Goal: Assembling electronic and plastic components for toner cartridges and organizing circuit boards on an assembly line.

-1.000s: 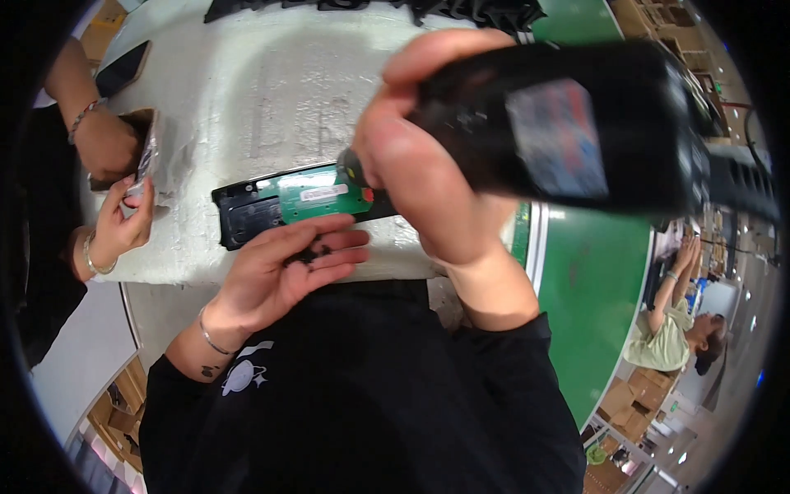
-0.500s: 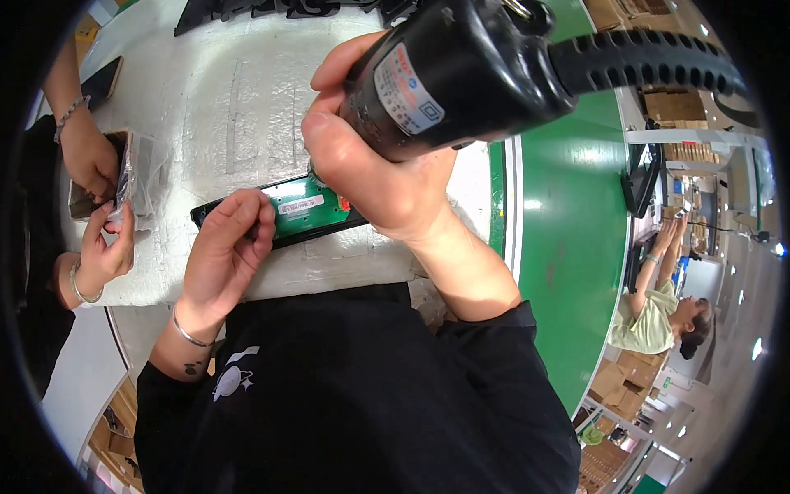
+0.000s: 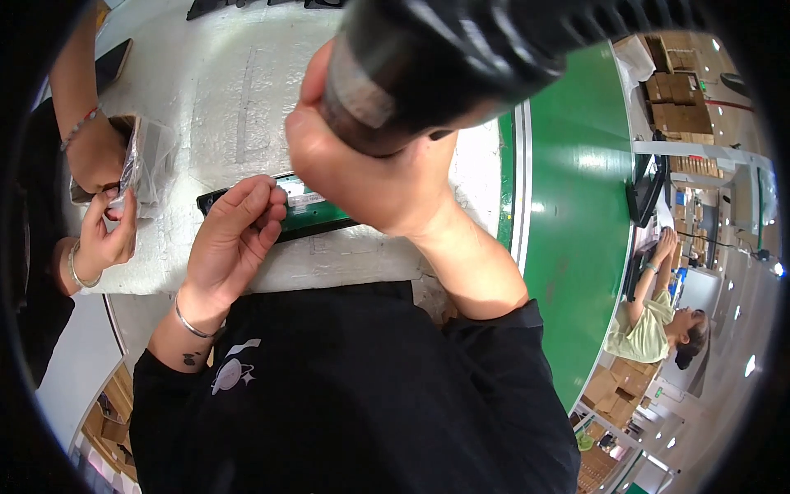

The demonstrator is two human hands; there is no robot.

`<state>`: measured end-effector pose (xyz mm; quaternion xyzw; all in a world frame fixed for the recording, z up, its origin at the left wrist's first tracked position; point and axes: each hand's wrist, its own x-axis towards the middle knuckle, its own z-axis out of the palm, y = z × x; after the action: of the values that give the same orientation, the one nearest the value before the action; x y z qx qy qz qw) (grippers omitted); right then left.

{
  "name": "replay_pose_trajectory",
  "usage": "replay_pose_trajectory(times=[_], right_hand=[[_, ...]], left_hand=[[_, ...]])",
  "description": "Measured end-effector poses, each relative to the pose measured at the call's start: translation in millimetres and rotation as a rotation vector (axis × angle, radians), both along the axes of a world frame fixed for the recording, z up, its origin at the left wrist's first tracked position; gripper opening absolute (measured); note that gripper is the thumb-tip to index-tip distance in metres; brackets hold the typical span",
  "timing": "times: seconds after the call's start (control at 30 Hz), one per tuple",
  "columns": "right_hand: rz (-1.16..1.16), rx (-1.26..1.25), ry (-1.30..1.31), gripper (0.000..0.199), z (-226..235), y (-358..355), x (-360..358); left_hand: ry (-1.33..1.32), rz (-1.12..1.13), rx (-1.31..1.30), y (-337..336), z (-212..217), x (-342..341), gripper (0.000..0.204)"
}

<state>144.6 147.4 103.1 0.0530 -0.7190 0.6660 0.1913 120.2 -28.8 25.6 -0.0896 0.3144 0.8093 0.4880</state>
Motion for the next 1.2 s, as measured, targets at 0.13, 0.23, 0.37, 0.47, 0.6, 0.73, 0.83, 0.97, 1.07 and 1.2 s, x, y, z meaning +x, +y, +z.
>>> replay_pose_trajectory(times=[0.13,0.23,0.37,0.47,0.6,0.73,0.83,0.97,1.07,1.2], right_hand=[[-0.042,-0.18,0.159,0.03,24,-4,20],[0.378,-0.117,0.141,0.029,67,20,40],[0.291,-0.292,0.394,0.03,53,-3,51],[0.176,-0.289,0.525,0.03,45,-10,51],[0.142,-0.199,0.421,0.029,37,-17,46],[0.094,-0.077,0.281,0.031,27,-20,32],[0.15,-0.093,0.229,0.032,12,-20,14],[0.201,-0.177,0.214,0.029,-2,-23,-1],[0.207,-0.16,0.2,0.027,-7,-25,-5],[0.19,-0.137,0.165,0.027,-8,-29,-7]], left_hand=[[-0.066,0.027,0.013,-1,9,5,0.019],[-0.075,-0.042,0.106,2,12,12,0.019],[-0.075,-0.078,0.195,7,12,21,0.02],[-0.083,-0.083,0.248,9,10,25,0.021],[-0.103,-0.136,0.473,5,-7,27,0.028],[-0.114,-0.06,0.294,0,15,38,0.038],[-0.132,-0.131,0.236,-2,12,42,0.042],[-0.038,-0.17,0.159,-13,7,46,0.038],[-0.036,-0.122,0.22,-22,1,45,0.029],[0.037,-0.144,0.236,-30,-4,41,0.021]])
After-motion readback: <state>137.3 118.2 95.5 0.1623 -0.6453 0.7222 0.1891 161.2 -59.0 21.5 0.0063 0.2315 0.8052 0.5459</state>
